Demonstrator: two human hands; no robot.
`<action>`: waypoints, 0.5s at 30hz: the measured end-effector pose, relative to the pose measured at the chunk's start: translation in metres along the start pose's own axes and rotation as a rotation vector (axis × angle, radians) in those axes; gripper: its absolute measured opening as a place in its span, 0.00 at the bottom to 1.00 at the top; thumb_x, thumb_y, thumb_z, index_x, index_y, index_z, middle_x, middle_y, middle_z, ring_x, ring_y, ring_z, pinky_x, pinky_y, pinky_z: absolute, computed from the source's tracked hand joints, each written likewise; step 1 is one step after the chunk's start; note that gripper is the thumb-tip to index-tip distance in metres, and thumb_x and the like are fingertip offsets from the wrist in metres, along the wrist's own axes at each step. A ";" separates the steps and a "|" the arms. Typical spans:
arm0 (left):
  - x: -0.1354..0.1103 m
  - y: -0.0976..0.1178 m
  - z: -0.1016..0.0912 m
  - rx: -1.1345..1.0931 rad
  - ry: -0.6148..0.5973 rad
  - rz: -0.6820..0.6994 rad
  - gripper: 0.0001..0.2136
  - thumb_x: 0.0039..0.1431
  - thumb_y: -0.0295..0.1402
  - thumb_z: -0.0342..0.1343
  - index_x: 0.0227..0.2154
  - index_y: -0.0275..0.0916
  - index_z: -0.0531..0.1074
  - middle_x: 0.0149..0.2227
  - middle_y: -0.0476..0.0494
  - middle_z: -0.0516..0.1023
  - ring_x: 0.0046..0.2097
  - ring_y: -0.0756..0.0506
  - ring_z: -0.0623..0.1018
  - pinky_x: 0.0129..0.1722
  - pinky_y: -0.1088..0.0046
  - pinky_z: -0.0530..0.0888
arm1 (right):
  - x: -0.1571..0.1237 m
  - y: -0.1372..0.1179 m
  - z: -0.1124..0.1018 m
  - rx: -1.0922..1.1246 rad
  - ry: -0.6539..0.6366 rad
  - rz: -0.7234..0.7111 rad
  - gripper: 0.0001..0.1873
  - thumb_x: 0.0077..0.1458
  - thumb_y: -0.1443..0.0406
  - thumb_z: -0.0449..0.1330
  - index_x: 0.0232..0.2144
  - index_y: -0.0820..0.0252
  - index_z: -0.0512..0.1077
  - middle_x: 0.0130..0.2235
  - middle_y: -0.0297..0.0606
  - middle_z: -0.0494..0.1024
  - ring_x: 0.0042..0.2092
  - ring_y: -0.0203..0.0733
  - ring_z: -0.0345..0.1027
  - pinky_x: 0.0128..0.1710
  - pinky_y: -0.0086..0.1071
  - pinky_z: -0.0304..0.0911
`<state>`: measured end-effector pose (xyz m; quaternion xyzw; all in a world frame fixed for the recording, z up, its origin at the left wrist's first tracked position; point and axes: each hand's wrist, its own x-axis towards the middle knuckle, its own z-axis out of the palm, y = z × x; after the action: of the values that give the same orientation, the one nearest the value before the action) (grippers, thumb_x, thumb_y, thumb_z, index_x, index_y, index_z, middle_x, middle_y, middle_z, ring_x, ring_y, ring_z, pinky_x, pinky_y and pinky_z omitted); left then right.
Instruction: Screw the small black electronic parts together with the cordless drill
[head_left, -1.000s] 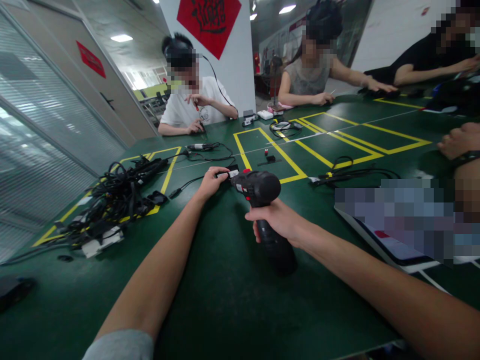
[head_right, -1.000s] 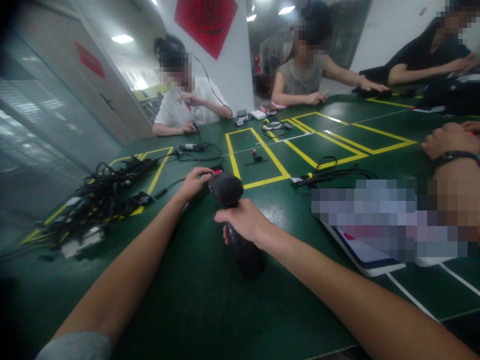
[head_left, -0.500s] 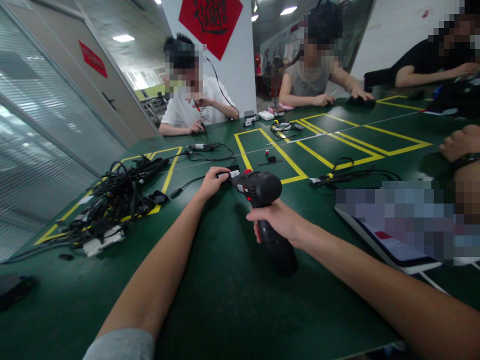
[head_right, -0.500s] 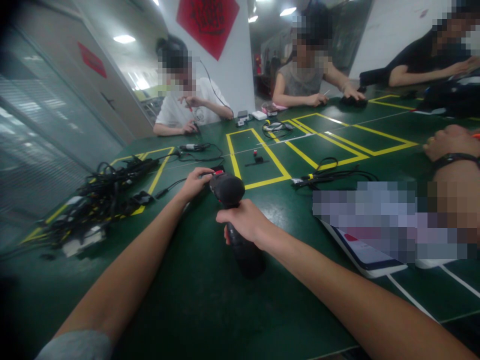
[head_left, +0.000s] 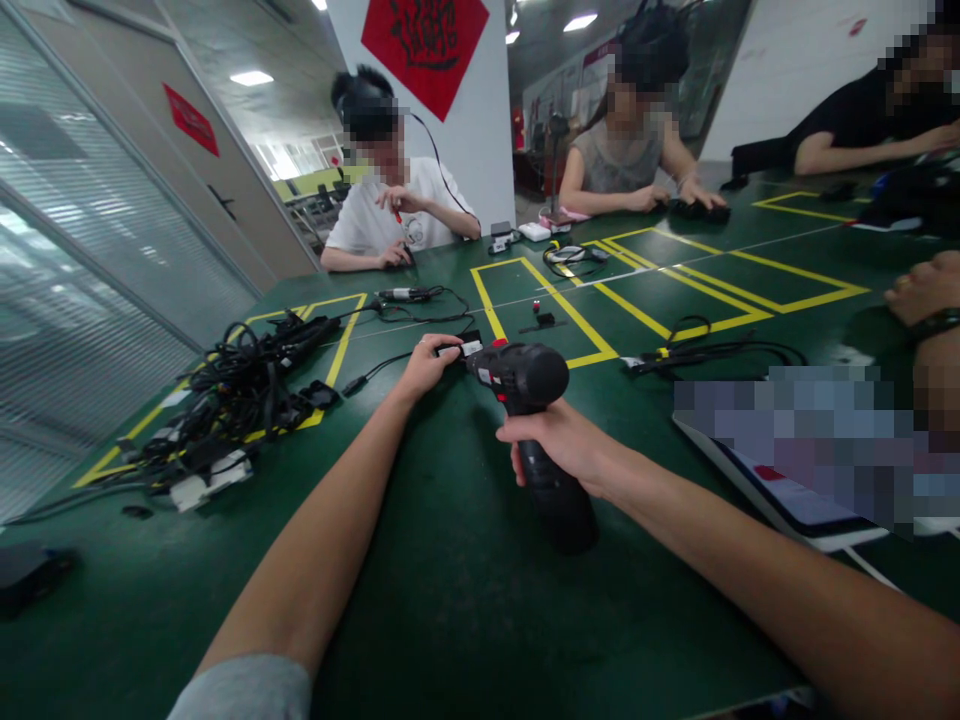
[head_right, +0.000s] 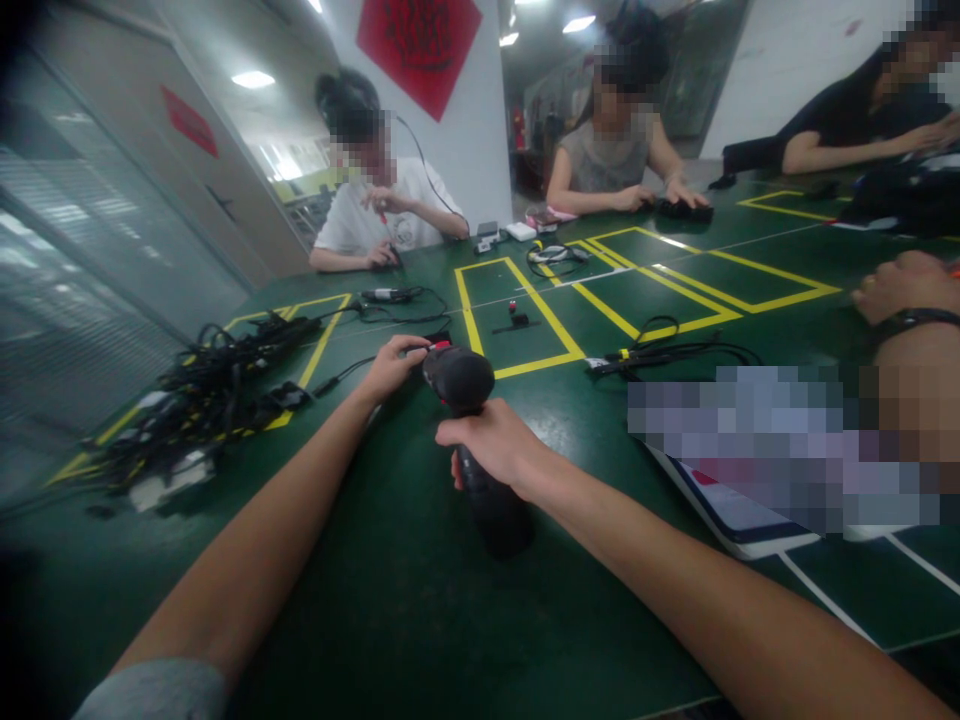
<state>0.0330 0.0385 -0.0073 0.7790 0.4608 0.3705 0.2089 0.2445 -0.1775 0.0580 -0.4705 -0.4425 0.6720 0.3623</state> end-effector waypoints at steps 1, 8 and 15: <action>0.000 0.000 0.000 0.000 -0.001 0.000 0.12 0.55 0.36 0.57 0.41 0.39 0.78 0.46 0.41 0.76 0.52 0.41 0.72 0.59 0.58 0.66 | 0.000 0.000 0.000 0.001 -0.001 -0.001 0.05 0.45 0.66 0.62 0.23 0.61 0.69 0.20 0.36 0.72 0.21 0.40 0.67 0.24 0.34 0.63; 0.000 0.001 -0.001 0.006 -0.001 -0.006 0.12 0.55 0.36 0.56 0.41 0.40 0.78 0.46 0.42 0.76 0.52 0.41 0.72 0.59 0.59 0.66 | 0.000 0.001 0.000 -0.006 -0.009 -0.014 0.05 0.46 0.66 0.62 0.23 0.61 0.69 0.20 0.37 0.72 0.21 0.40 0.67 0.25 0.34 0.62; -0.001 0.004 -0.002 0.012 -0.016 0.010 0.13 0.56 0.36 0.56 0.42 0.41 0.78 0.47 0.41 0.76 0.53 0.41 0.72 0.59 0.58 0.65 | -0.001 0.000 -0.001 -0.010 -0.011 -0.008 0.05 0.46 0.66 0.62 0.23 0.61 0.69 0.20 0.37 0.72 0.21 0.40 0.67 0.26 0.34 0.62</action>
<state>0.0336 0.0354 -0.0038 0.7855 0.4574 0.3625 0.2059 0.2457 -0.1779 0.0586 -0.4669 -0.4497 0.6708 0.3602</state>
